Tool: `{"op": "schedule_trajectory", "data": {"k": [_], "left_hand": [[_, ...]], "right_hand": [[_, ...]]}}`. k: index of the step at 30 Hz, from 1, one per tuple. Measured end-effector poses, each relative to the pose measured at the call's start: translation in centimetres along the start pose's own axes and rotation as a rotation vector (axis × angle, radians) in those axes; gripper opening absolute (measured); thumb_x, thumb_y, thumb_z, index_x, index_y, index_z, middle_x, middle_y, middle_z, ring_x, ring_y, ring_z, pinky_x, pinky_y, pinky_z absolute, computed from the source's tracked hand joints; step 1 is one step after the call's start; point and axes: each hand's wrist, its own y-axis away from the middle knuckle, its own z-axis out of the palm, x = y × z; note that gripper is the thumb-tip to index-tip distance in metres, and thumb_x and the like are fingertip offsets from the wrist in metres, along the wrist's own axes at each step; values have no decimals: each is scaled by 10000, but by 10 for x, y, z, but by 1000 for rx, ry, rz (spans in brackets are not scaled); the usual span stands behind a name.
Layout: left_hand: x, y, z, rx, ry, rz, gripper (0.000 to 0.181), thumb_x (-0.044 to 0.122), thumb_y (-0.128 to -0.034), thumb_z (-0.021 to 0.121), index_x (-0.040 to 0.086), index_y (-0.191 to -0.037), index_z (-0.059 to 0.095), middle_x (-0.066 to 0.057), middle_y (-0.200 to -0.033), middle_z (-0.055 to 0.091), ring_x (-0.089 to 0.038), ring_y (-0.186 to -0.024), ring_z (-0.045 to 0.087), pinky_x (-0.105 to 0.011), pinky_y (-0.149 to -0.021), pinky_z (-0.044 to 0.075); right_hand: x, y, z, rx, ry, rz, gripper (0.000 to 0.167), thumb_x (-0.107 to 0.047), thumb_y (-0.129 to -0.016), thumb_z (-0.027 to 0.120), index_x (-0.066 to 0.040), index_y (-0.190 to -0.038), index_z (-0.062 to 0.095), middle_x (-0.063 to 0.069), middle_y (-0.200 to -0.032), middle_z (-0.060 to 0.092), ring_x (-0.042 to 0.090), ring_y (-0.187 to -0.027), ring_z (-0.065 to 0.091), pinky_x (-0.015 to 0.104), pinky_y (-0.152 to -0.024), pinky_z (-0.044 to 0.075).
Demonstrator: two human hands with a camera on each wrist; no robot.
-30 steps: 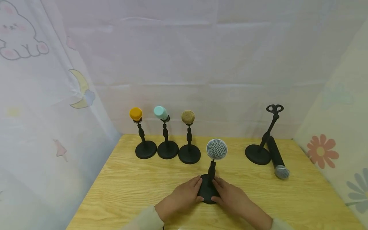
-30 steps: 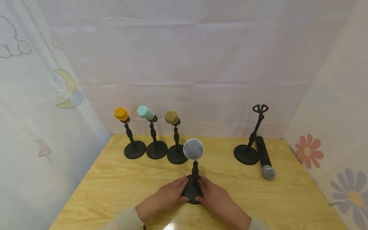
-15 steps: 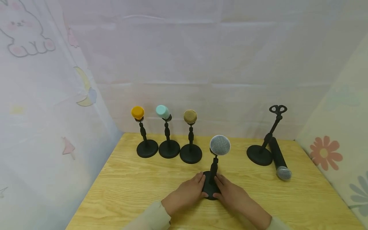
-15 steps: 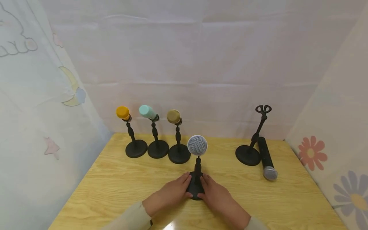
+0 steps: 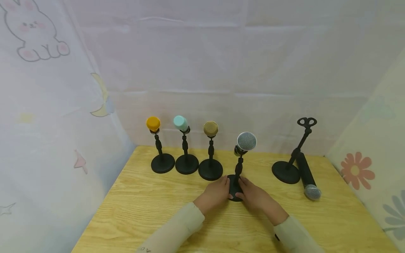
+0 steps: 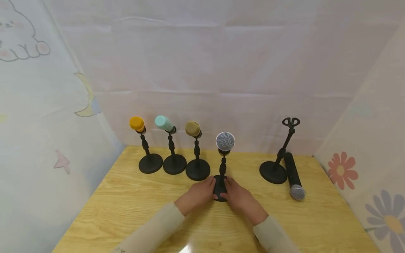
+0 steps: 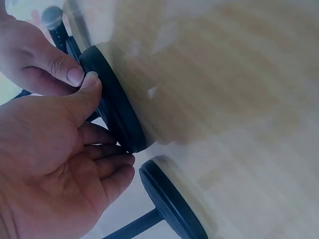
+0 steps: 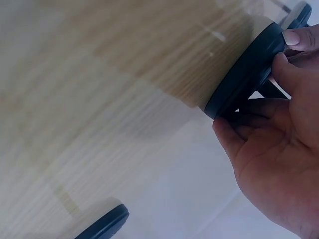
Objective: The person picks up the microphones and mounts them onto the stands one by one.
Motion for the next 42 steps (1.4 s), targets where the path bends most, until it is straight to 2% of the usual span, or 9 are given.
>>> {"op": "schedule_trajectory", "data": {"k": [3,9,17,24,31,42], "left_hand": [[-2,-12,-3,-27,-4,-10,668,530,-1036,407,66,-1510,480,-89,-1544,473,-166,-1414,461,-222,-1037,473],[-8,-32,-8,-87,19,-61,686,541,-1020,414,87,-1534,448,-62,-1565,444,-131,-1408,458,-225,-923,544],[-16,-51,-12,-184,107,-99,694,524,-1028,413,83,-1563,390,-70,-1609,379,-136,-1425,438,-227,-1014,492],[-22,-62,-13,-183,183,-98,677,485,-1041,433,59,-1565,377,-109,-1609,369,-183,-1415,457,-260,-1066,462],[-27,-71,-7,-202,308,-117,727,503,-1033,466,61,-1591,316,-122,-1636,315,-216,-1463,393,-308,-1141,395],[-30,-73,-4,-202,324,-108,726,497,-1042,453,55,-1596,294,-130,-1648,287,-221,-1495,338,-318,-1179,343]], "right_hand": [[8,-9,-1,-6,-3,10,616,-275,-1064,537,171,-1463,393,374,-1541,319,521,-1413,354,594,-1095,390],[22,-27,-3,3,-16,7,618,-249,-1067,533,190,-1467,361,396,-1535,302,537,-1404,353,604,-1097,378],[36,-46,-6,-31,-33,18,640,-280,-1082,498,168,-1502,316,376,-1572,250,515,-1437,313,599,-1125,345],[47,-57,-9,-34,-23,21,639,-280,-1092,476,158,-1518,288,363,-1590,218,506,-1456,282,597,-1136,330],[50,-59,-11,-55,-33,45,641,-301,-1103,445,114,-1552,254,319,-1624,180,473,-1487,240,590,-1153,311],[54,-62,-9,-43,-46,45,665,-338,-1099,444,96,-1562,246,306,-1632,170,473,-1486,240,595,-1157,304]]}}
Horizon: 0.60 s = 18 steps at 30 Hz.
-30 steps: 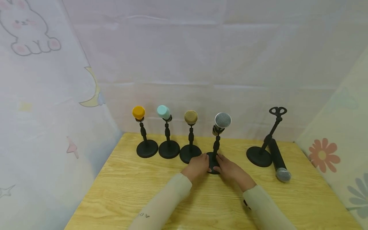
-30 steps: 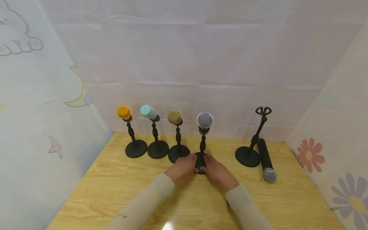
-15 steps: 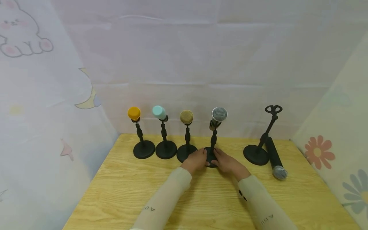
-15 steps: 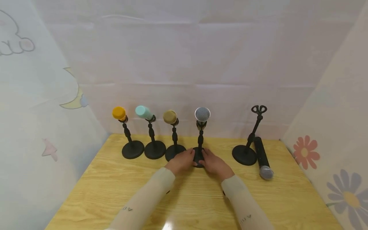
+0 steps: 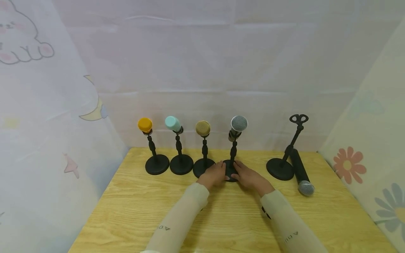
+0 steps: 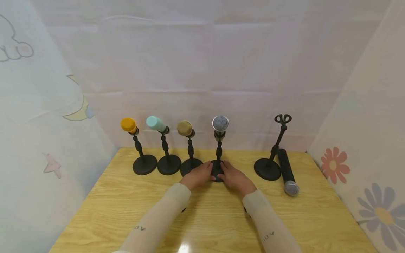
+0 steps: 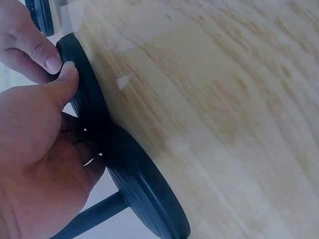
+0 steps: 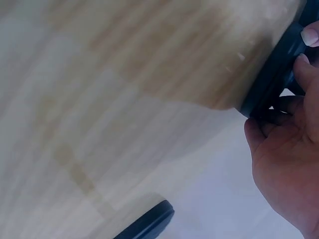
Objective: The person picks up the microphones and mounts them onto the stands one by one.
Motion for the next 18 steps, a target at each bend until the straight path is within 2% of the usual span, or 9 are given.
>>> {"op": "schedule_trajectory", "data": {"k": [4,9,13,18], "left_hand": [[1,2,1,-1,25,2,723,489,-1042,467,49,-1591,304,-139,-1644,293,-231,-1488,350,-330,-1176,351],[3,3,3,-13,65,-24,736,508,-1041,461,69,-1603,282,-115,-1659,265,-224,-1495,337,-332,-1178,347],[4,2,1,-10,117,-59,737,504,-1039,485,91,-1611,271,-90,-1668,252,-222,-1502,324,-340,-1186,337],[7,4,-2,-26,120,-79,761,511,-1038,506,97,-1620,243,-83,-1677,224,-228,-1526,268,-351,-1211,292]], "right_hand": [[2,3,6,33,28,5,664,-359,-1096,449,72,-1568,266,282,-1634,201,450,-1484,270,579,-1147,334],[5,13,9,109,90,-39,602,-325,-1078,510,74,-1513,396,287,-1581,325,467,-1421,376,588,-1096,391],[16,25,2,157,129,-67,523,-285,-1048,573,49,-1446,512,281,-1519,424,471,-1365,446,593,-1073,415],[34,44,-10,185,193,-100,425,-238,-1036,594,32,-1363,592,295,-1436,503,477,-1293,509,600,-1032,446]]}}
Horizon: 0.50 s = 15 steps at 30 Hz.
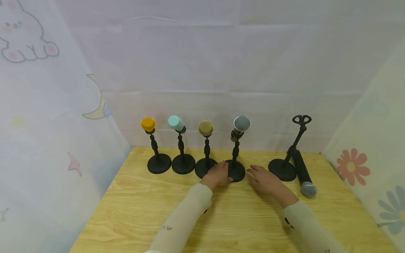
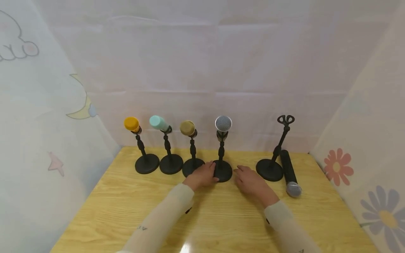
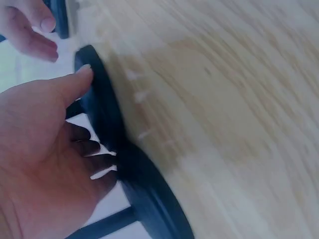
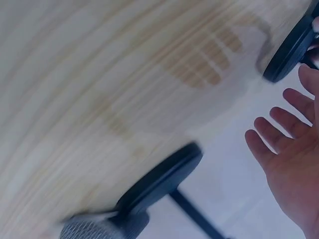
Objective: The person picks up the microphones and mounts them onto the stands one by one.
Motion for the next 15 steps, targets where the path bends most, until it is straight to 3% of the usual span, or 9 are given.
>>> {"op": "schedule_trajectory", "data": {"k": [5,9,15], "left_hand": [[12,5,-9,-57,-1,-9,751,530,-1025,526,114,-1607,297,-70,-1671,243,-259,-1521,276,-383,-1199,320],[23,13,-20,-90,-42,6,644,526,-1020,543,159,-1542,454,-54,-1607,384,-252,-1458,395,-409,-1131,414],[42,22,-31,-121,-18,31,422,505,-994,609,249,-1321,689,32,-1344,650,-175,-1173,632,-375,-978,513]], "right_hand": [[20,28,-20,40,23,-50,328,-153,-1007,632,20,-1285,649,262,-1331,585,464,-1241,542,588,-1008,465],[37,47,-36,86,64,-87,279,-82,-964,678,17,-1225,679,223,-1248,630,444,-1194,572,564,-969,495],[63,62,-46,111,172,-77,283,-44,-925,713,9,-1202,693,216,-1223,642,442,-1153,597,565,-945,509]]}}
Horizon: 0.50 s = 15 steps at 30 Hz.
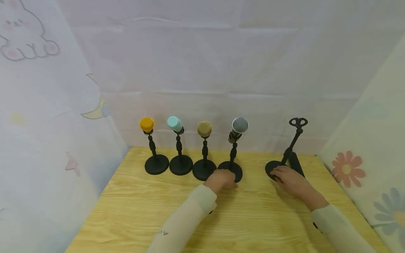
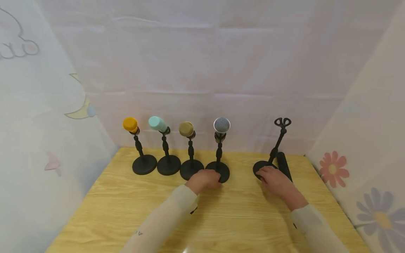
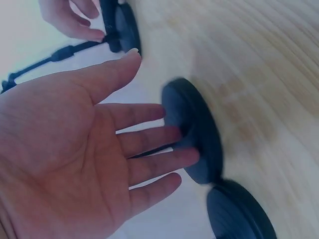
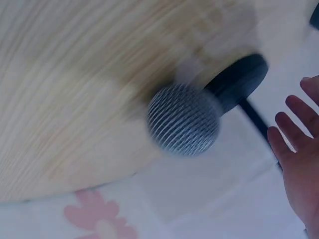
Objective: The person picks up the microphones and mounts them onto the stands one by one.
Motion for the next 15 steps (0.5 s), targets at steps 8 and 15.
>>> {"op": "schedule_trajectory", "data": {"k": [8,15], "left_hand": [[27,-11,3,-20,-26,98,490,526,-1018,548,276,-1438,584,92,-1396,608,-114,-1232,600,-354,-1006,503],[46,-25,6,68,-41,173,509,515,-1023,543,292,-1481,527,118,-1477,517,-81,-1336,511,-304,-1044,475]], "right_hand": [[48,18,-2,-5,29,92,327,52,-866,713,54,-1190,672,312,-1219,602,518,-1079,590,584,-815,537],[80,28,1,-75,55,117,418,144,-859,636,64,-1269,613,348,-1289,541,561,-1049,568,514,-660,541]]}}
